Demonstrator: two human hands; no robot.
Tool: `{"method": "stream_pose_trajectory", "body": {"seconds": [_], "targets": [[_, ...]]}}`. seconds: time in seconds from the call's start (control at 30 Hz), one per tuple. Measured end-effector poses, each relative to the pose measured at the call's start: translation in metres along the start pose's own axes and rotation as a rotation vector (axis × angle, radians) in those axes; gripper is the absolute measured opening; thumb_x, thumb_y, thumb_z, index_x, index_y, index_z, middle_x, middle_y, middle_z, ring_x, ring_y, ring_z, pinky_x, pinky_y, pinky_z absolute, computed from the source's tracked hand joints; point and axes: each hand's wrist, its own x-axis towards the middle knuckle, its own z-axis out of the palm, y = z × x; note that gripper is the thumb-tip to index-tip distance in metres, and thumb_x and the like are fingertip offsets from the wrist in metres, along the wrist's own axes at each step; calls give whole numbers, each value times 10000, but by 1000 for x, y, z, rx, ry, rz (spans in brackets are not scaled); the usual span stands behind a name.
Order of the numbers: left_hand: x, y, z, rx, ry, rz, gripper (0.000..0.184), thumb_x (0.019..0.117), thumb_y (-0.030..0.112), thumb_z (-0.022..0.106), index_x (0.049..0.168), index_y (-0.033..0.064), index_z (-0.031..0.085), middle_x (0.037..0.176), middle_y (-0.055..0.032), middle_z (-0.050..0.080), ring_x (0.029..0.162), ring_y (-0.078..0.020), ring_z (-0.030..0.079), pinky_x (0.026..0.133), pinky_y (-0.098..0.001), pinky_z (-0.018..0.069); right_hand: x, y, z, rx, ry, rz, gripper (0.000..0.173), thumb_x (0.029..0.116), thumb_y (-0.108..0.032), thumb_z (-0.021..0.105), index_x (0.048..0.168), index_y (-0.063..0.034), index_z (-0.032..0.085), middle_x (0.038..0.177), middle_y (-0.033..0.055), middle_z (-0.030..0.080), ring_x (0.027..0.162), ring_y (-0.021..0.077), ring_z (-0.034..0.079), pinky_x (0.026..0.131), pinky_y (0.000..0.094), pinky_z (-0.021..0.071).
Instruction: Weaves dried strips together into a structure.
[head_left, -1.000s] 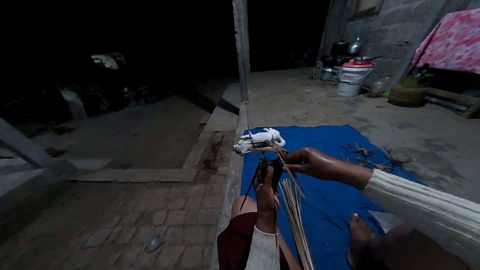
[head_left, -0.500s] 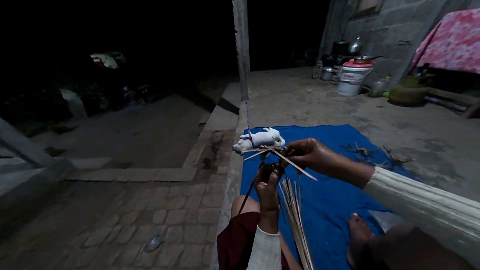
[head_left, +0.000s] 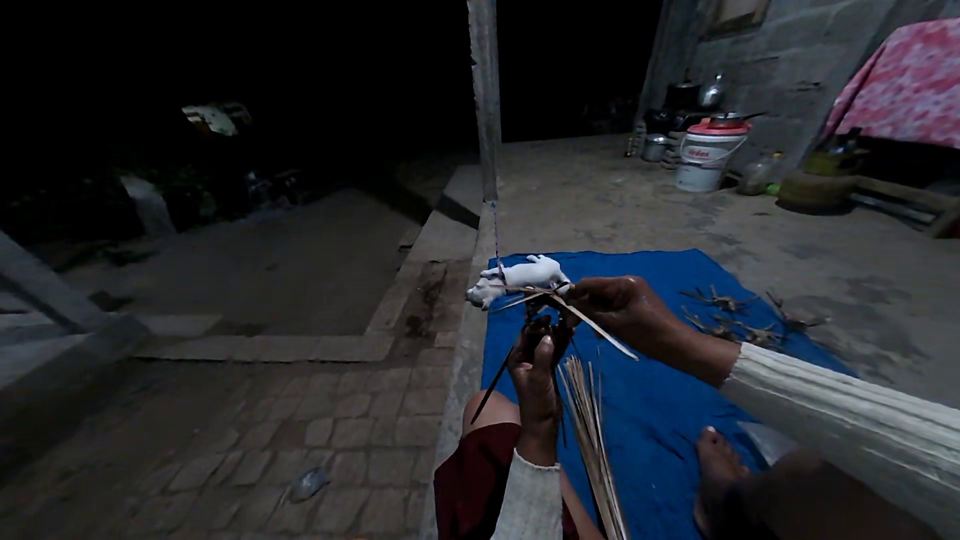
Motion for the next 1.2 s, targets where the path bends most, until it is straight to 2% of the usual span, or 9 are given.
{"method": "stream_pose_trajectory", "body": {"seconds": [0.07,0.23,0.33,0.47,0.63,0.73,0.9,1.07,1.2], "targets": [[-1,1,2,30,8,-8,262,947,-45,479,1174,-79,607,1036,-90,715,905,-154,717,864,-331,607,0,0,0,20,-22,43,112,996,-62,618,1042,-2,700,789,6,699,581,0,587,540,163,495],[-5,3,8,95,40,-15,215,929,-86,493,1071,-49,650,882,-3,712,801,-56,690,782,-239,593,1,-12,-1,16,-258,253,160,1042,-85,558,1113,1,673,785,-3,675,560,7,581,528,165,491],[-2,-2,1,102,-1,22,194,905,-80,520,1013,-33,675,879,-26,713,818,-85,694,808,-277,597,1,-11,-4,95,-225,266,146,1030,-138,602,1071,-22,681,793,-9,684,589,24,613,537,174,512],[-2,-3,-1,79,-44,2,196,865,-82,543,953,-14,704,876,-46,739,834,-113,715,843,-298,599,3,-7,-6,206,-188,279,99,1007,-106,632,1042,-23,674,766,-16,680,562,28,610,512,167,510],[-2,-1,-4,97,-102,-56,238,838,-114,537,933,10,717,850,0,740,814,-68,707,835,-272,594,3,-4,-5,177,-215,248,80,999,-86,624,971,-36,680,700,-39,675,541,17,595,508,159,488],[-2,0,-6,107,-150,-80,226,850,-102,544,951,12,711,869,5,739,834,-64,705,852,-275,589,3,-5,-5,142,-215,253,105,1009,-94,612,952,-38,680,685,-42,665,549,16,599,521,160,495],[-3,0,-2,92,-173,-162,161,905,-108,604,1033,-54,687,935,-63,744,885,-121,717,884,-302,591,7,-4,-13,73,-236,317,140,1027,-128,606,965,-27,680,698,-31,645,580,32,602,569,181,517],[-5,2,2,132,-59,-218,205,927,-103,580,1125,-81,626,960,-80,721,873,-142,719,864,-315,606,7,3,-19,93,-296,347,127,1016,-127,624,963,-29,685,739,-26,661,605,30,611,585,180,521],[-6,0,4,111,7,-218,182,935,-111,562,1091,-57,640,930,-64,724,846,-135,717,849,-309,605,6,1,-17,44,-350,351,128,1022,-125,616,1004,-13,675,764,-17,636,600,25,590,587,177,517]]}}
